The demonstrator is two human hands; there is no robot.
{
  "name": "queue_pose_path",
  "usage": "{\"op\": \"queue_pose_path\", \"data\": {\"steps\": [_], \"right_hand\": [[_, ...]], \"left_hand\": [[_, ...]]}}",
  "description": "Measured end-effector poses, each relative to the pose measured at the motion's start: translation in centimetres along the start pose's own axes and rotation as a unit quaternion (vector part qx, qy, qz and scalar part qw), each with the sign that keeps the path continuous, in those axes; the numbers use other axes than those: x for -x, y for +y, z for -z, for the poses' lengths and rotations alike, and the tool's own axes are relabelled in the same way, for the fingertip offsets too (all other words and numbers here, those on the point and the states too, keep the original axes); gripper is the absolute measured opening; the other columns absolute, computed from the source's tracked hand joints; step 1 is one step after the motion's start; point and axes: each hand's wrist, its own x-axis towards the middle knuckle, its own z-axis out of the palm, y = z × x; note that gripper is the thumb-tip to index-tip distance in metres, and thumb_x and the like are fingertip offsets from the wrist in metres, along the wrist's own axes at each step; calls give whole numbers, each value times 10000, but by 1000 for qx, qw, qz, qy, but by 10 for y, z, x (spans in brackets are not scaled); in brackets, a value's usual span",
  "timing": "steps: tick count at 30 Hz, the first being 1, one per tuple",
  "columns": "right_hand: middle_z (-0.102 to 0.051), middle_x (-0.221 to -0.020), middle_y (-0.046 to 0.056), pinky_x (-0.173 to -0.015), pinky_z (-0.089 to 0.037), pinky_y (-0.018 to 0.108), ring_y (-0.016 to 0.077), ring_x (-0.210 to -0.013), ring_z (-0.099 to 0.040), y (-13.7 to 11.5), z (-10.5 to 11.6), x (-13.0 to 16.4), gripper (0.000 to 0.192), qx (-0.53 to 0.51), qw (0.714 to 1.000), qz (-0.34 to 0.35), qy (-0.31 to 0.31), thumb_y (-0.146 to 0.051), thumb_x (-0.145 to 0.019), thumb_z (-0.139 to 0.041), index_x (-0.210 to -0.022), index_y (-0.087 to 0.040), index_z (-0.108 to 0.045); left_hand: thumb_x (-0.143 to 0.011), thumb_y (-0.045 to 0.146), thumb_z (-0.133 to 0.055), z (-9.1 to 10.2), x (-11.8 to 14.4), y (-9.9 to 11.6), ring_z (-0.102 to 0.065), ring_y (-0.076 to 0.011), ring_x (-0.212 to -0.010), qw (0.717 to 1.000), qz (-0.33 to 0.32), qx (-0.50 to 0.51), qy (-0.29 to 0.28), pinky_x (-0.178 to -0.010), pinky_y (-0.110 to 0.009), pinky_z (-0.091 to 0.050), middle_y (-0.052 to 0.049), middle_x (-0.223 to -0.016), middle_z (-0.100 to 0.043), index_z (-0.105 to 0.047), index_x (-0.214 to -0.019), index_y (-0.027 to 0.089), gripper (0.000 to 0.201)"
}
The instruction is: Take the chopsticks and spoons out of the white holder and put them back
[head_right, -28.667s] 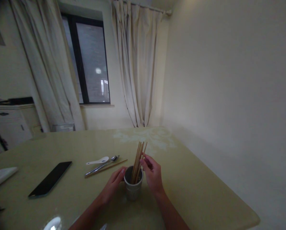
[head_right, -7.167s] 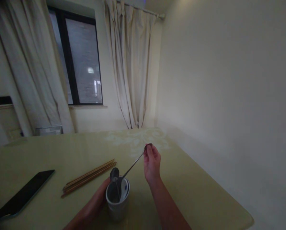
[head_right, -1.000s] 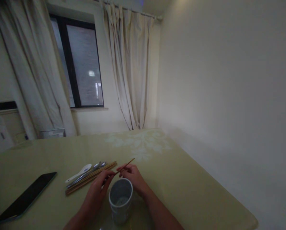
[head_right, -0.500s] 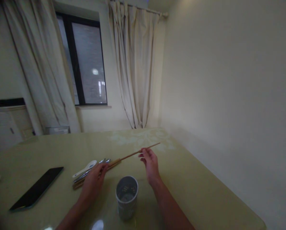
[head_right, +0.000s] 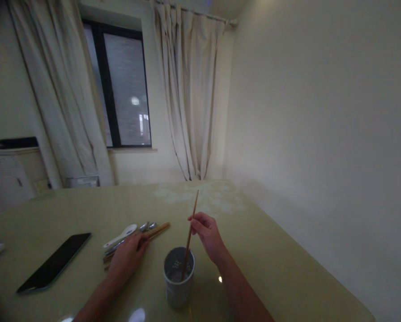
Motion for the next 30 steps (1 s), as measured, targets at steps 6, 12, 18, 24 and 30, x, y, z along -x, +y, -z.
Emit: {"op": "queue_pose_path", "data": {"steps": [6,12,18,24,30], "right_hand": [[-681,-660,1,-620,-402,271,130,-611,-534,6,0,3,339,55,997,-18,-47,-533,-747,-914,-760,-204,-833],[-649,-627,6,-654,-398,285,145,-629,-541,9,1,6,406,115,988,-15,-103,-578,-850,-814,-766,-183,-855],[-716,-692,42,-656,-404,275,138,-637,-541,14,-2,8,472,36,993,-48,-106,-632,-829,-807,-759,-167,-841],[-710,-694,37,-591,-362,257,118,-583,-508,36,-10,3,530,43,991,-122,-32,-678,-792,-797,-768,-149,-814],[-696,-720,-3,-645,-405,266,149,-668,-578,46,-13,5,458,129,985,-101,-53,-587,-710,-899,-866,-166,-809]], "left_hand": [[-1010,248,-483,1,2,1,-697,-265,-1097,1000,18,9,-16,-969,-370,-499,-106,-1140,-751,-707,-1016,208,228],[-979,250,-493,6,4,5,-674,-277,-1089,999,-9,10,37,-972,-386,-503,-101,-1092,-723,-672,-909,219,194],[-997,441,-463,6,4,19,-723,-276,-878,975,-11,197,100,-816,-383,-544,-65,-944,-755,-636,-954,252,260],[-974,476,-553,-1,12,44,-668,-198,-670,931,-71,350,76,-634,-293,-535,-50,-890,-762,-693,-1049,226,295],[-973,396,-601,-5,20,60,-735,-213,-831,915,-146,374,35,-761,-317,-598,-77,-1025,-805,-776,-1098,260,255]]}}
